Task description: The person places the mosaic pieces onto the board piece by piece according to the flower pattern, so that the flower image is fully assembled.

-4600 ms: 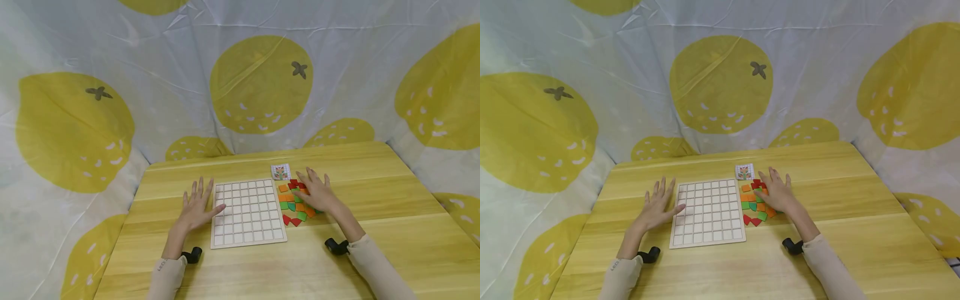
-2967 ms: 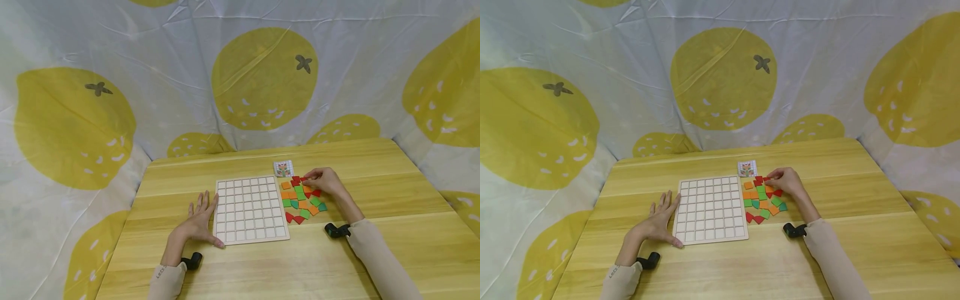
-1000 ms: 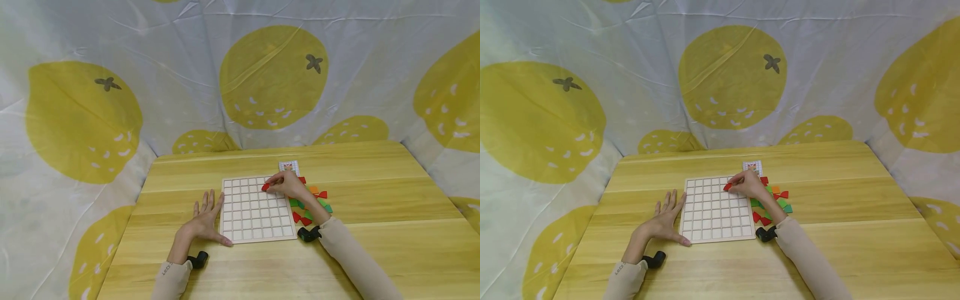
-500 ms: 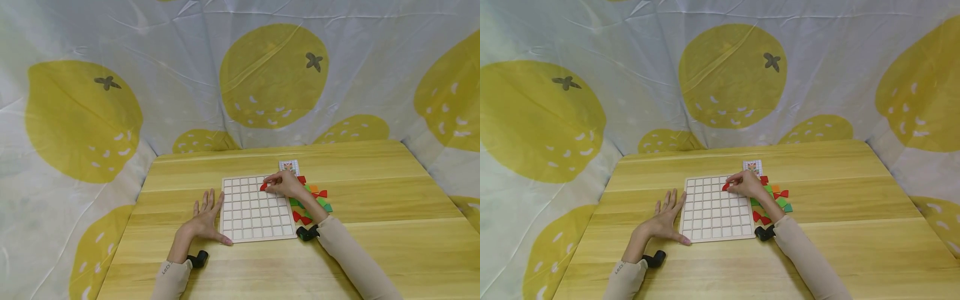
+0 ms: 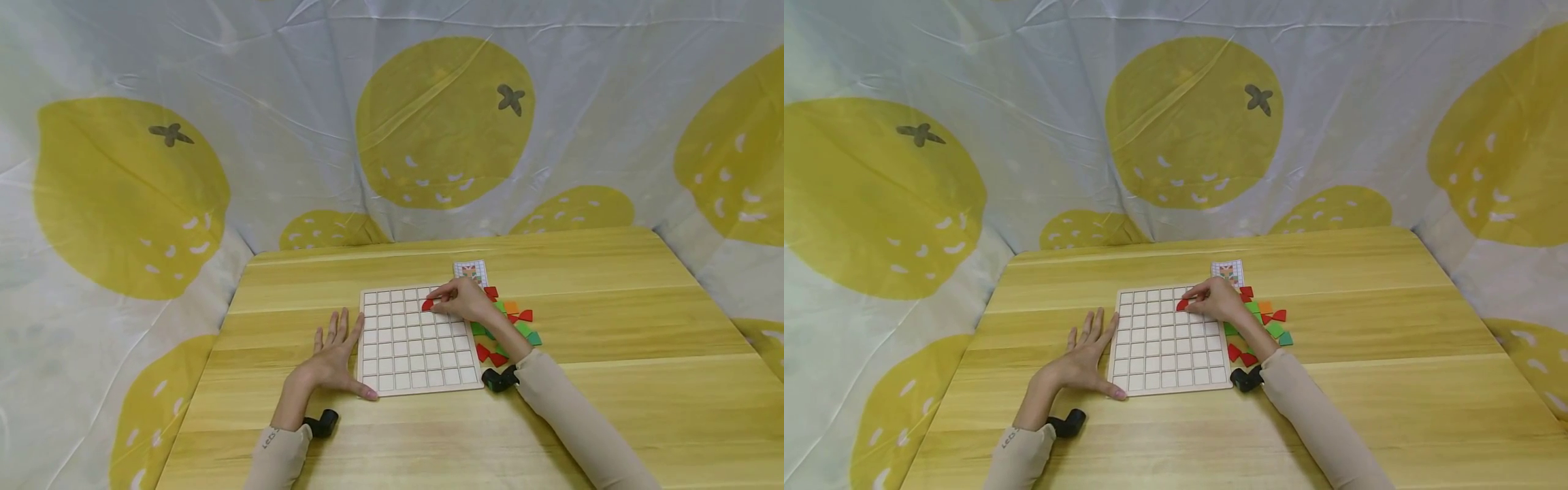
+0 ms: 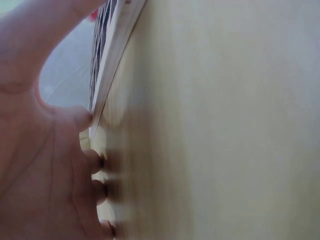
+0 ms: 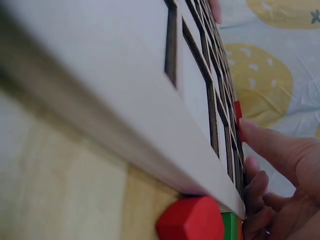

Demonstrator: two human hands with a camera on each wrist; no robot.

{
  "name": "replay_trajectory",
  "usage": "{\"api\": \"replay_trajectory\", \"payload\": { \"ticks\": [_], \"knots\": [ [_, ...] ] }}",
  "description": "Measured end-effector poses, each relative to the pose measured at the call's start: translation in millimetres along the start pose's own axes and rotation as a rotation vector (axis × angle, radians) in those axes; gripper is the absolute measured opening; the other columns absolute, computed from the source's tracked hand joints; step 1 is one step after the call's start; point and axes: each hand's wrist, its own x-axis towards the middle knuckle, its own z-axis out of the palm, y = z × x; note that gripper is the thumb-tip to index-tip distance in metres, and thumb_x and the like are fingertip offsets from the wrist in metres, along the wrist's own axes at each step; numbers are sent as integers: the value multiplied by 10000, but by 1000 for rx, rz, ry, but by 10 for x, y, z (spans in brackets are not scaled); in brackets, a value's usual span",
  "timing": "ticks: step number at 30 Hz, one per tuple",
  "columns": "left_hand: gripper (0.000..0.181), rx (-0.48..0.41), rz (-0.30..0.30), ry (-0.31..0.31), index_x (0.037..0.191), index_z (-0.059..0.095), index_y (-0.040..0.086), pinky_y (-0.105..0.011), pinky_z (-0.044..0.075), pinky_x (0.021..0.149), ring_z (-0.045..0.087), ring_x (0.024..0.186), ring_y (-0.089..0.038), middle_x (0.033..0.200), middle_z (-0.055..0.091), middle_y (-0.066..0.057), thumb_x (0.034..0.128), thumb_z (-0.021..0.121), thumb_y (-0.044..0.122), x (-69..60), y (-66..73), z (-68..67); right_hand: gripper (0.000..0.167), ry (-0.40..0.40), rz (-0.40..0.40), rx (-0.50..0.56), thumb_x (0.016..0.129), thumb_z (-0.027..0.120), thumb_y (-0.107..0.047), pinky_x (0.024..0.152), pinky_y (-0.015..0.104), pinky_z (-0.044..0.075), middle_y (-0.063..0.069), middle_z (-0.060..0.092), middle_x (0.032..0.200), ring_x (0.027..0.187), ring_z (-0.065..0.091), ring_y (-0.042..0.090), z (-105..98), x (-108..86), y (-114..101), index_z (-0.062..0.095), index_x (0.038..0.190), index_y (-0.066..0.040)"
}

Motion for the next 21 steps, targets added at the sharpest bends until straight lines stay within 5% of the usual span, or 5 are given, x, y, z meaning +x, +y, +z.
{"api": "replay_trajectory", "payload": {
  "ticks": [21],
  "knots": [
    [1549, -22, 11, 3, 1668, -69, 156, -696, -156, 1230, -265, 1566, -433, 1691, -271, -211, 594, 950, 610, -15, 9, -17, 222, 25, 17, 20, 875, 841, -175, 518, 223, 311, 66, 743, 828, 566, 449, 120, 11, 1, -19, 828, 1093, -135]
  ]
}}
